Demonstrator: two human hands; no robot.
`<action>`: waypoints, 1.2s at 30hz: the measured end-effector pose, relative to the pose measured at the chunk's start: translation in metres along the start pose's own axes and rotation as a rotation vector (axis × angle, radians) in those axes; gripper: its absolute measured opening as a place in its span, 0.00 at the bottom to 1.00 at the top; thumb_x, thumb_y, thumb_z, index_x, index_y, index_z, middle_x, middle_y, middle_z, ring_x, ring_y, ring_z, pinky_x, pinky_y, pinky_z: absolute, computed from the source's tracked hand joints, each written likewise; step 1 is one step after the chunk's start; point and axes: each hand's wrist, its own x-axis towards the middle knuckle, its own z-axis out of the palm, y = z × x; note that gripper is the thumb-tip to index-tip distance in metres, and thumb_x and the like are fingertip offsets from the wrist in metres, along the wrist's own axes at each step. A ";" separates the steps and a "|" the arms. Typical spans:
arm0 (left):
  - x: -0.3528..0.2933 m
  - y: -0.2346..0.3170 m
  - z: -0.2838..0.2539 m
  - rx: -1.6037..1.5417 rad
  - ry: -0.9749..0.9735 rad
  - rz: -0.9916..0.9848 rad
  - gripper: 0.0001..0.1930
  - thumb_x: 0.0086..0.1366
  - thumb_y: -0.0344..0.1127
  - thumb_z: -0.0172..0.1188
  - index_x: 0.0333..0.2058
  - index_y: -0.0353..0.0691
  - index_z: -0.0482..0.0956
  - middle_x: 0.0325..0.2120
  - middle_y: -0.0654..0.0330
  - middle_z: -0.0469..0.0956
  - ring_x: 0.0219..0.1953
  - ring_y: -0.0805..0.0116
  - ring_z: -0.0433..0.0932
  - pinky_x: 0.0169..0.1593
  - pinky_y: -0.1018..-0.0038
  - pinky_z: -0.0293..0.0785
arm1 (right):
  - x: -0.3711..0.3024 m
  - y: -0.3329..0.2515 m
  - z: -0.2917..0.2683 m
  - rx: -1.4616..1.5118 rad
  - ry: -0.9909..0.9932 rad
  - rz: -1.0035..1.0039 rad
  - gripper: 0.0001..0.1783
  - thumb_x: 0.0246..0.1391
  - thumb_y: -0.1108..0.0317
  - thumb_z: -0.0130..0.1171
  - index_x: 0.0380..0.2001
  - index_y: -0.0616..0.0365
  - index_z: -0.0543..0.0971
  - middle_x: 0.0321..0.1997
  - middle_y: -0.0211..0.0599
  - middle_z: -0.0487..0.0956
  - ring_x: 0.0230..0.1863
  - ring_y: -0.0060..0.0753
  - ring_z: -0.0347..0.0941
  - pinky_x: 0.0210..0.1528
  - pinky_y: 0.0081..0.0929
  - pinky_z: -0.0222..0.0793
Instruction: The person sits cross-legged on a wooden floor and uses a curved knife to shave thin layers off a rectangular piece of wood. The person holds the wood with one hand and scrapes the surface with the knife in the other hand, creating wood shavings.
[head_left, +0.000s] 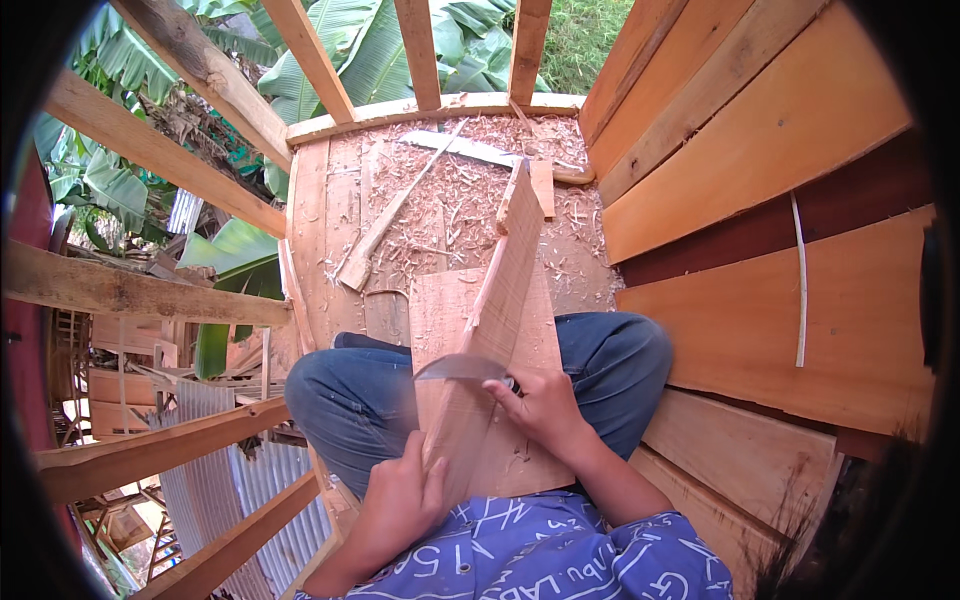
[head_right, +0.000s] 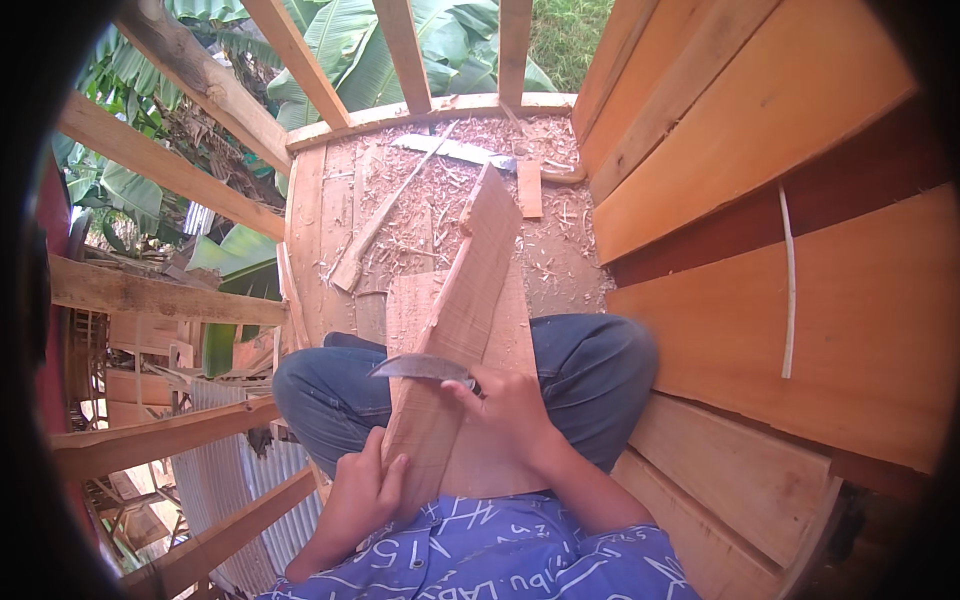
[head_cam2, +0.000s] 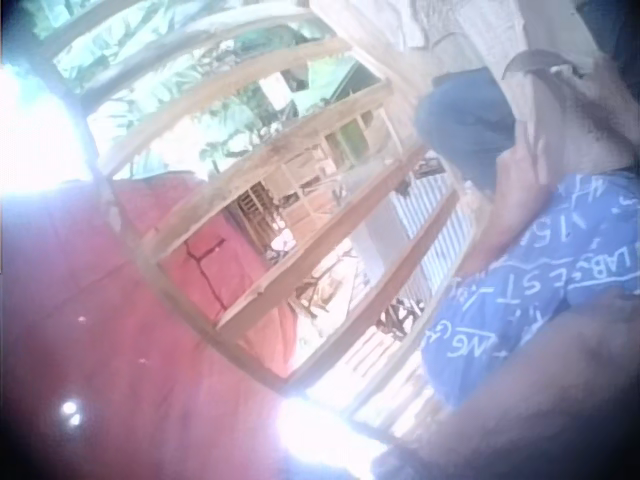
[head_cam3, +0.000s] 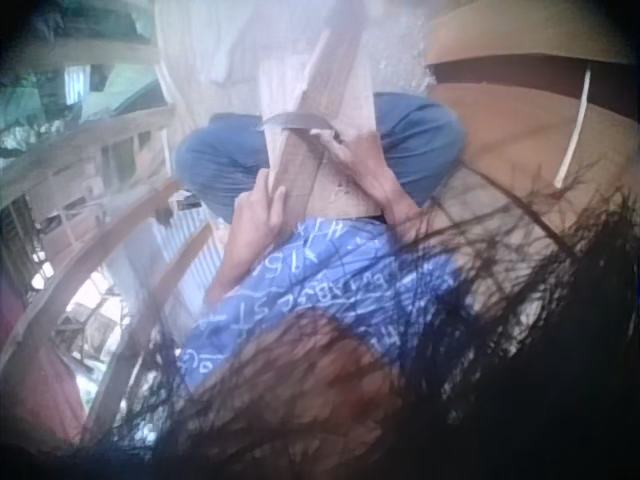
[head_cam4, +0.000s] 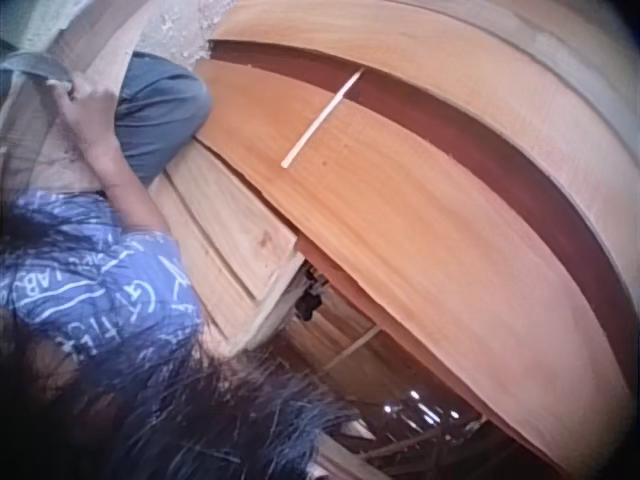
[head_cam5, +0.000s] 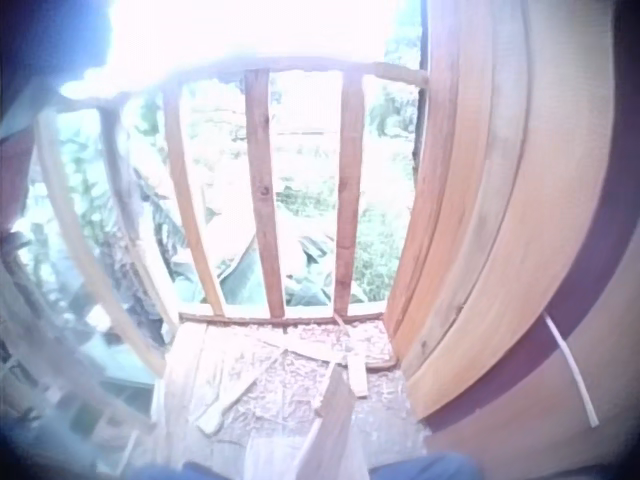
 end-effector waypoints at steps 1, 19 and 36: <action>0.000 -0.003 -0.001 -0.004 0.003 0.006 0.14 0.65 0.33 0.56 0.44 0.29 0.70 0.25 0.33 0.77 0.33 0.32 0.78 0.35 0.52 0.73 | 0.000 -0.006 -0.005 0.073 -0.071 0.082 0.18 0.59 0.57 0.62 0.30 0.64 0.81 0.21 0.48 0.78 0.22 0.41 0.77 0.26 0.33 0.70; 0.019 -0.048 -0.010 -0.247 -0.047 0.091 0.18 0.65 0.38 0.57 0.49 0.32 0.73 0.33 0.39 0.80 0.38 0.43 0.83 0.43 0.62 0.76 | 0.004 0.007 -0.027 0.940 -0.781 0.533 0.22 0.69 0.64 0.51 0.62 0.61 0.69 0.21 0.26 0.71 0.14 0.14 0.65 0.15 0.17 0.62; -0.007 -0.051 -0.015 -0.323 -0.030 0.202 0.18 0.64 0.35 0.60 0.50 0.31 0.74 0.29 0.45 0.82 0.35 0.60 0.85 0.39 0.69 0.76 | -0.017 -0.003 -0.048 0.833 -0.434 0.436 0.18 0.63 0.70 0.59 0.54 0.64 0.77 0.21 0.25 0.74 0.17 0.11 0.66 0.17 0.14 0.60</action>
